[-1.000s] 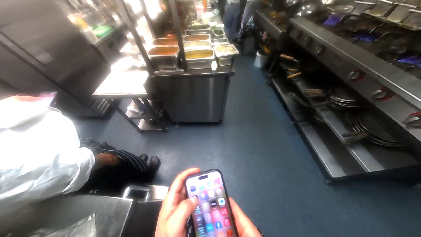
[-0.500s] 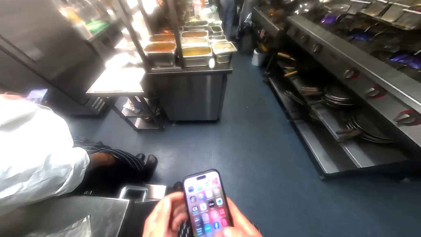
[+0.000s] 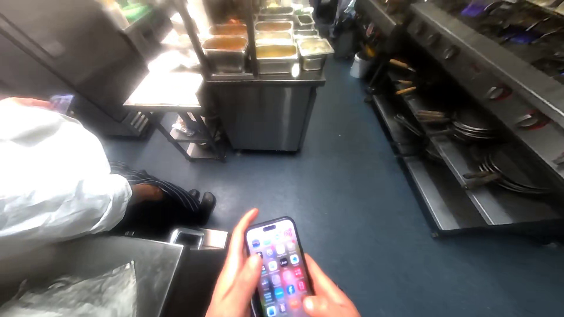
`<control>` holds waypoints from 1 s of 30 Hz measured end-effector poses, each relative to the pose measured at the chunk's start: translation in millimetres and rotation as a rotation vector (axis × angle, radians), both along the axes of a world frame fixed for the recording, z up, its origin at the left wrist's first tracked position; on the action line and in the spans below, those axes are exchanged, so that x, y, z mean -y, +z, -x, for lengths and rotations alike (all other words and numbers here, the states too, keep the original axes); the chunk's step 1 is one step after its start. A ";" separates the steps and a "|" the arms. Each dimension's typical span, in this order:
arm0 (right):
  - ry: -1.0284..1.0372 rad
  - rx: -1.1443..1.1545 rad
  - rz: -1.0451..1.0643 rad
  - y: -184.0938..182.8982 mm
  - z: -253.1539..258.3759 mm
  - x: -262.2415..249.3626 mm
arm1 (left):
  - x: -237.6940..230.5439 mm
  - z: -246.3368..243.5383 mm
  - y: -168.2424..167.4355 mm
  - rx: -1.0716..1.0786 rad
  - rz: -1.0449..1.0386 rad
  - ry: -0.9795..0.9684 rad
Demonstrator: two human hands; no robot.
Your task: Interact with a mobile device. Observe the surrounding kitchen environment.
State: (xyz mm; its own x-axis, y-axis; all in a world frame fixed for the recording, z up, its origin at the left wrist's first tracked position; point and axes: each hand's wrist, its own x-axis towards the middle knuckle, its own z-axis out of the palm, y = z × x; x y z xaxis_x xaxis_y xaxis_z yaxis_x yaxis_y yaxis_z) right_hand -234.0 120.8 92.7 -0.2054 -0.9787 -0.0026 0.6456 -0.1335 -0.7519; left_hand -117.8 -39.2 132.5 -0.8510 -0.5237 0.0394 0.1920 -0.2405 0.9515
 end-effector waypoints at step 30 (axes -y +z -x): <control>0.022 -0.229 -0.118 16.4 -1.6 14.2 | 3.7 10.1 20.0 0.171 -0.021 0.250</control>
